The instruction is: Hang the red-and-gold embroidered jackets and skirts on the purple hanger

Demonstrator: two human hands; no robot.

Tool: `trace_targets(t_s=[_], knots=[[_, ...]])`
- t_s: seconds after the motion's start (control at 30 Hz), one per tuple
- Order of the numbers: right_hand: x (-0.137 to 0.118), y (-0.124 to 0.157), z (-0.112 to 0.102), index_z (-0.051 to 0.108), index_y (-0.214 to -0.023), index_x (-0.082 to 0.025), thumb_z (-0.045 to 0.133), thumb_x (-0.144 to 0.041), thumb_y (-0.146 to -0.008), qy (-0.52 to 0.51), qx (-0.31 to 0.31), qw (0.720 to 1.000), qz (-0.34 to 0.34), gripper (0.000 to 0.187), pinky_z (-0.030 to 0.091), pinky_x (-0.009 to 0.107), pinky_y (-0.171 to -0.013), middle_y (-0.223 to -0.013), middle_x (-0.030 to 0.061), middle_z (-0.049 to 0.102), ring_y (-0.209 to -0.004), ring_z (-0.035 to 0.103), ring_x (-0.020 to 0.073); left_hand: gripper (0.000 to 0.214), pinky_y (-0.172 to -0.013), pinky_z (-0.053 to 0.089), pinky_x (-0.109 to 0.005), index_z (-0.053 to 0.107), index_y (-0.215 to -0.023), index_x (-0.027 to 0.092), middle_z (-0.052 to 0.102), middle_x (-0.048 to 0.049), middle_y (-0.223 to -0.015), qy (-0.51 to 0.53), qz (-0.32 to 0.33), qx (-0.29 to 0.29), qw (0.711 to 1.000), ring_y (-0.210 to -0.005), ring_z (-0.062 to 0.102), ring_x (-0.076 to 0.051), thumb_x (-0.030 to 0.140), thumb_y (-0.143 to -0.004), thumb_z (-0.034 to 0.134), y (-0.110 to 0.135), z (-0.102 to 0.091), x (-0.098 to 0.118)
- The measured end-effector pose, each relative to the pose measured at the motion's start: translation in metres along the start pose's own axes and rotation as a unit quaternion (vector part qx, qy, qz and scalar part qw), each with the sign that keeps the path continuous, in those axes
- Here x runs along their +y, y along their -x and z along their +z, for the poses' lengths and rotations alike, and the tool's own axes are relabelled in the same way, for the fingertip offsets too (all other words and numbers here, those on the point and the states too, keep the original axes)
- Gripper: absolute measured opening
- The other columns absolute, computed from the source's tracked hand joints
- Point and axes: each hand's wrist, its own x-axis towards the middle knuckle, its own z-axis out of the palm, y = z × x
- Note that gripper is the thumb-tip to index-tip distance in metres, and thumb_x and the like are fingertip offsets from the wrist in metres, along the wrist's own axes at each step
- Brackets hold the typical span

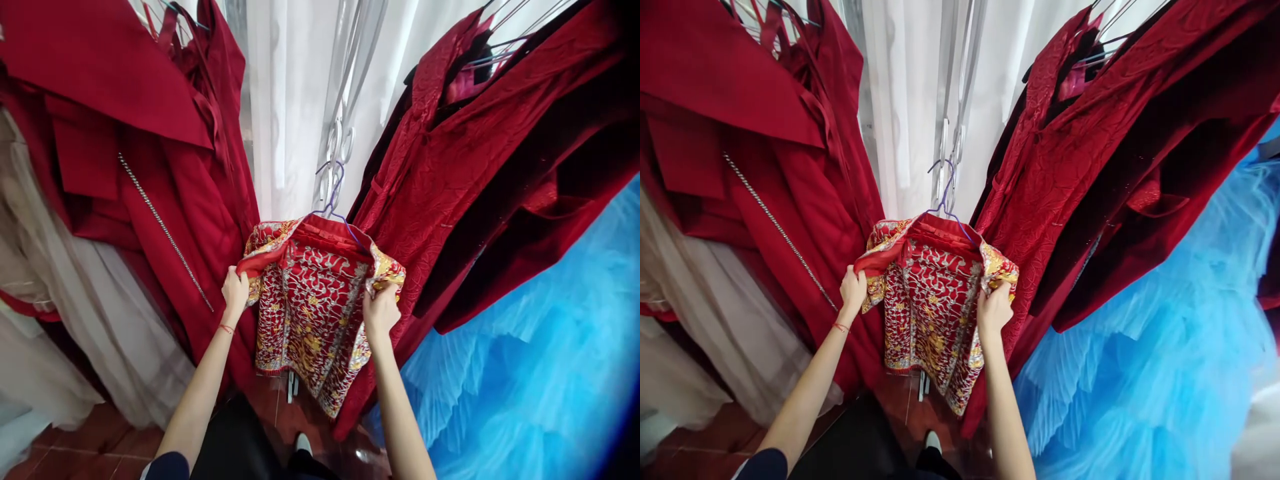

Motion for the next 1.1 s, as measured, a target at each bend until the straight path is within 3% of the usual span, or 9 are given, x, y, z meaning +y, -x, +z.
trace_targets(t_s=[0.1, 0.23, 0.37, 0.47, 0.53, 0.67, 0.83, 1.1], knots=[[0.001, -0.019, 0.004, 0.050, -0.113, -0.010, 0.045, -0.032, -0.092, -0.009, -0.014, 1.000, -0.024, 0.030, 0.028, 0.029, -0.052, -0.092, 0.0150, 0.066, -0.069, 0.063, 0.0219, 0.032, -0.073, 0.049, -0.034, 0.061, -0.107, 0.013, 0.072, -0.0155, -0.094, -0.018, 0.119, -0.043, 0.992, -0.085, 0.070, -0.028, 0.030, -0.091, 0.040, 0.035, -0.009, -0.012], [-0.004, -0.011, 0.006, 0.054, -0.099, -0.014, 0.044, -0.021, -0.088, -0.019, -0.005, 0.998, -0.055, 0.017, 0.028, 0.028, -0.053, -0.094, 0.0118, 0.065, -0.067, 0.060, 0.0185, 0.021, -0.064, 0.047, -0.029, 0.065, -0.081, 0.016, 0.070, -0.0096, -0.075, 0.015, 0.224, -0.114, 0.968, -0.066, 0.066, -0.022, 0.031, -0.085, 0.050, 0.090, -0.016, -0.017], [0.002, 0.013, -0.006, 0.054, -0.092, -0.016, 0.046, -0.027, -0.088, -0.119, 0.069, 0.990, -0.044, 0.014, 0.034, 0.027, -0.053, -0.077, 0.0054, 0.061, -0.060, 0.056, 0.0170, 0.025, -0.058, 0.043, -0.027, 0.060, -0.069, 0.018, 0.064, -0.0044, -0.064, 0.118, 0.234, -0.148, 0.953, -0.055, 0.058, -0.016, 0.034, -0.086, 0.052, 0.123, -0.020, 0.000], [0.006, 0.032, -0.017, 0.052, -0.090, -0.018, 0.050, -0.034, -0.090, -0.199, 0.147, 0.968, -0.033, 0.017, 0.039, 0.026, -0.054, -0.069, 0.0017, 0.056, -0.055, 0.052, 0.0148, 0.024, -0.053, 0.037, -0.024, 0.055, -0.064, 0.019, 0.056, 0.0009, -0.055, 0.147, 0.221, -0.218, 0.939, -0.048, 0.049, -0.012, 0.031, -0.085, 0.054, 0.133, -0.026, 0.019], [0.002, 0.043, -0.017, 0.052, -0.088, -0.019, 0.051, -0.034, -0.090, -0.202, 0.163, 0.964, -0.065, 0.015, 0.040, 0.026, -0.054, -0.067, 0.0004, 0.054, -0.054, 0.050, 0.0140, 0.020, -0.052, 0.034, -0.023, 0.052, -0.064, 0.019, 0.052, 0.0028, -0.054, 0.159, 0.211, -0.260, 0.929, -0.048, 0.044, -0.010, 0.025, -0.083, 0.054, 0.135, -0.031, 0.030], [-0.011, 0.044, 0.004, 0.054, -0.100, -0.018, 0.042, -0.021, -0.089, -0.099, 0.054, 0.981, -0.159, 0.016, 0.043, 0.026, -0.056, -0.080, 0.0056, 0.060, -0.065, 0.058, 0.0170, 0.018, -0.054, 0.034, -0.022, 0.045, -0.062, 0.019, 0.046, 0.0038, -0.056, 0.211, 0.184, -0.311, 0.908, -0.053, 0.041, -0.010, 0.019, -0.078, 0.054, 0.135, -0.037, 0.042], [-0.018, 0.012, 0.030, 0.049, -0.118, -0.012, 0.037, -0.015, -0.088, 0.010, -0.056, 0.987, -0.147, 0.032, 0.039, 0.027, -0.049, -0.103, 0.0142, 0.063, -0.068, 0.061, 0.0186, 0.017, -0.057, 0.040, -0.022, 0.050, -0.065, 0.019, 0.048, 0.0028, -0.059, 0.272, 0.131, -0.348, 0.888, -0.056, 0.044, -0.011, 0.025, -0.080, 0.054, 0.148, -0.025, 0.040], [-0.001, -0.002, 0.026, 0.049, -0.119, -0.013, 0.042, -0.018, -0.086, 0.009, -0.153, 0.942, -0.300, 0.034, 0.043, 0.026, -0.050, -0.099, 0.0124, 0.066, -0.065, 0.063, 0.0181, 0.010, -0.058, 0.043, -0.023, 0.061, -0.067, 0.018, 0.058, 0.0000, -0.061, 0.277, 0.113, -0.279, 0.913, -0.059, 0.051, -0.014, 0.023, -0.075, 0.057, 0.151, 0.000, 0.038]])
